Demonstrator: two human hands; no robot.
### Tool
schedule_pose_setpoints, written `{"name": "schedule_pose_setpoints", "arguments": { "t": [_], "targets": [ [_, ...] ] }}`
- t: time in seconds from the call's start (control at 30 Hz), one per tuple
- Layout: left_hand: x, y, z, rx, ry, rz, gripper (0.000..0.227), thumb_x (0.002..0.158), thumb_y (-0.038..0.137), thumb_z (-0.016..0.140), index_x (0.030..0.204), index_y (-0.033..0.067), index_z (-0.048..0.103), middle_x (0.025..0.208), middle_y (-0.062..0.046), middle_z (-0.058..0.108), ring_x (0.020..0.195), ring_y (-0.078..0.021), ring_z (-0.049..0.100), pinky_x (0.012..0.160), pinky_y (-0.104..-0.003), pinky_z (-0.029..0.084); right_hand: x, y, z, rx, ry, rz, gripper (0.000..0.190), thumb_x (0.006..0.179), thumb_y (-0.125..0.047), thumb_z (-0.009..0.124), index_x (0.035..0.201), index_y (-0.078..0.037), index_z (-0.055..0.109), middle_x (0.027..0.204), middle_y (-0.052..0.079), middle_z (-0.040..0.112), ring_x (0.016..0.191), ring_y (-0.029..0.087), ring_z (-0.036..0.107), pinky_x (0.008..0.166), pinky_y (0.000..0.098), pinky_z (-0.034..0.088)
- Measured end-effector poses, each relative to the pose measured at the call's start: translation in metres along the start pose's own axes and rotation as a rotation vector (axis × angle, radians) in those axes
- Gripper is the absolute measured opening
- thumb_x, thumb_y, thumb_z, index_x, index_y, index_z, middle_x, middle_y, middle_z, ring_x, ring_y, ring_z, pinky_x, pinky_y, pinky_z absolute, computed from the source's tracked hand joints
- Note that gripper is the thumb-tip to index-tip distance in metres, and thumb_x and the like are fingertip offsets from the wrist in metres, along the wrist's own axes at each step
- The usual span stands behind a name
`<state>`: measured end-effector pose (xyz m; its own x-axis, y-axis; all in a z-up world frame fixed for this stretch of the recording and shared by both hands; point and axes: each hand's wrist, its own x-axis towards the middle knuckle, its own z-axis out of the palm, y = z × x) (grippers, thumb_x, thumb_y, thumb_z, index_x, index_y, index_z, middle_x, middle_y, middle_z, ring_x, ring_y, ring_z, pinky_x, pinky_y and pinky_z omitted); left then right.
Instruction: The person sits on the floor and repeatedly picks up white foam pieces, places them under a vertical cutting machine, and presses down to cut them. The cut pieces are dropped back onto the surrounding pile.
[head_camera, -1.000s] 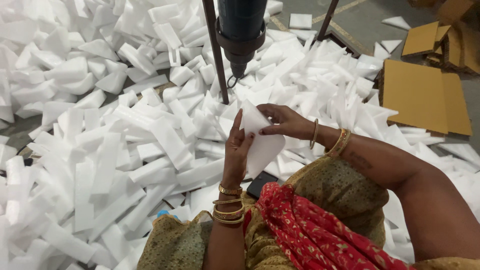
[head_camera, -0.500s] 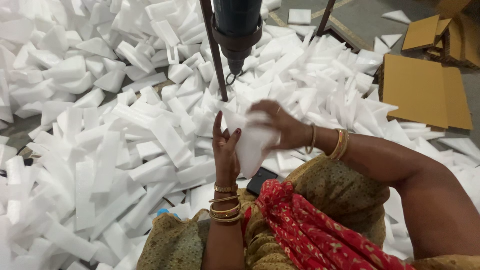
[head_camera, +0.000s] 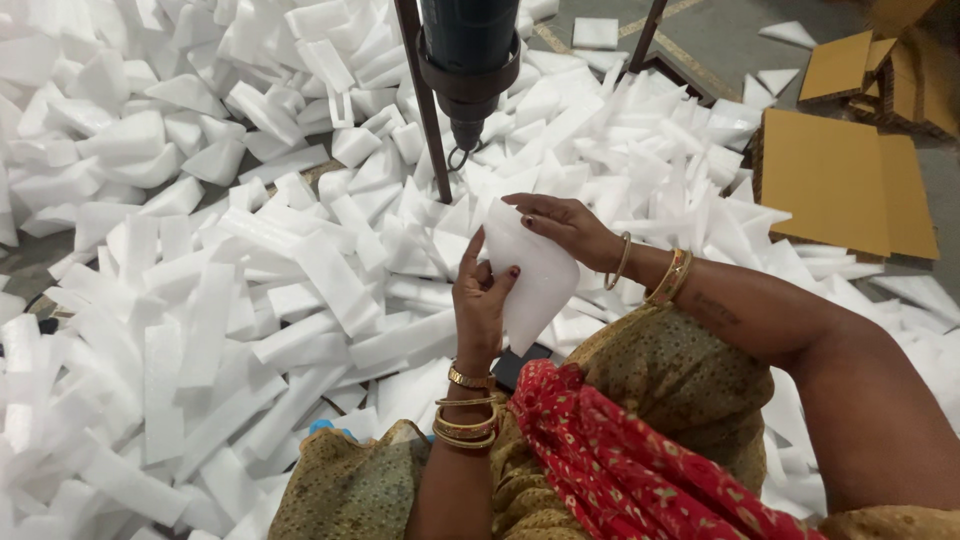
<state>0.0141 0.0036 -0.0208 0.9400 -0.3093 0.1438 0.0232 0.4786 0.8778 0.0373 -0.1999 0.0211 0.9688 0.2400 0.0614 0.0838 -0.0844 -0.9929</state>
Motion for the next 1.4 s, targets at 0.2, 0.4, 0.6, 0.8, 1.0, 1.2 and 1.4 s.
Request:
{"name": "schedule_pose_setpoints", "arguments": {
  "t": [0.2, 0.4, 0.6, 0.8, 1.0, 1.2, 1.4],
  "targets": [
    [0.0, -0.003, 0.0, 0.018, -0.047, -0.021, 0.073, 0.096, -0.01, 0.061, 0.163, 0.0033, 0.037, 0.101, -0.01, 0.068, 0.09, -0.0113, 0.064, 0.081, -0.028, 0.057, 0.0, 0.003, 0.0, 0.04, -0.029, 0.021, 0.046, 0.105, -0.02, 0.053, 0.149, -0.007, 0.052, 0.134, 0.011, 0.066, 0.115, 0.016, 0.066, 0.096, 0.032, 0.059],
    [0.005, -0.002, -0.003, -0.055, -0.062, -0.133, 0.071, 0.096, -0.008, 0.057, 0.162, 0.0052, 0.034, 0.115, -0.012, 0.071, 0.1, -0.0129, 0.067, 0.089, -0.029, 0.058, 0.007, 0.013, -0.009, 0.161, -0.033, 0.077, 0.047, 0.103, -0.02, 0.055, 0.146, -0.002, 0.053, 0.129, 0.013, 0.067, 0.11, 0.019, 0.068, 0.093, 0.0339, 0.06],
    [0.028, 0.001, -0.016, -0.003, -0.068, -0.147, 0.07, 0.095, -0.007, 0.058, 0.16, 0.0044, 0.035, 0.117, -0.017, 0.072, 0.102, -0.0173, 0.069, 0.089, -0.031, 0.059, 0.03, 0.026, -0.017, 0.301, -0.035, 0.086, 0.045, 0.101, -0.018, 0.059, 0.141, 0.001, 0.056, 0.125, 0.014, 0.066, 0.113, 0.021, 0.065, 0.098, 0.0352, 0.056],
    [0.08, 0.015, -0.034, 0.033, -0.056, -0.132, 0.07, 0.094, -0.007, 0.057, 0.16, 0.004, 0.037, 0.117, -0.017, 0.071, 0.101, -0.0174, 0.069, 0.087, -0.031, 0.059, 0.084, 0.025, -0.024, 0.388, -0.032, 0.08, 0.044, 0.098, -0.016, 0.059, 0.138, 0.001, 0.057, 0.127, 0.012, 0.066, 0.115, 0.022, 0.065, 0.1, 0.0345, 0.055],
    [0.14, 0.043, -0.073, -0.037, -0.111, -0.089, 0.068, 0.096, -0.003, 0.057, 0.16, 0.0022, 0.035, 0.119, -0.017, 0.071, 0.101, -0.0183, 0.069, 0.088, -0.03, 0.059, 0.175, 0.042, -0.033, 0.562, -0.021, 0.074, 0.034, 0.104, -0.015, 0.057, 0.131, 0.004, 0.061, 0.128, 0.013, 0.069, 0.114, 0.021, 0.067, 0.102, 0.0358, 0.056],
    [0.152, 0.047, -0.083, 0.004, -0.074, -0.039, 0.068, 0.095, -0.002, 0.057, 0.159, -0.0039, 0.034, 0.12, -0.018, 0.07, 0.102, -0.0176, 0.069, 0.092, -0.029, 0.059, 0.185, 0.042, -0.036, -0.229, -0.067, -0.337, 0.036, 0.106, -0.016, 0.054, 0.137, 0.002, 0.059, 0.131, 0.014, 0.067, 0.118, 0.023, 0.066, 0.102, 0.0378, 0.054],
    [0.112, 0.0, -0.057, -0.111, 0.073, -0.11, 0.072, 0.089, -0.011, 0.056, 0.158, -0.0048, 0.035, 0.123, -0.021, 0.067, 0.104, -0.0203, 0.066, 0.092, -0.031, 0.056, 0.119, 0.032, -0.022, -0.453, -0.097, -0.203, 0.046, 0.108, -0.027, 0.045, 0.147, -0.004, 0.053, 0.134, 0.012, 0.068, 0.119, 0.02, 0.066, 0.101, 0.0351, 0.054]
  ]
}}
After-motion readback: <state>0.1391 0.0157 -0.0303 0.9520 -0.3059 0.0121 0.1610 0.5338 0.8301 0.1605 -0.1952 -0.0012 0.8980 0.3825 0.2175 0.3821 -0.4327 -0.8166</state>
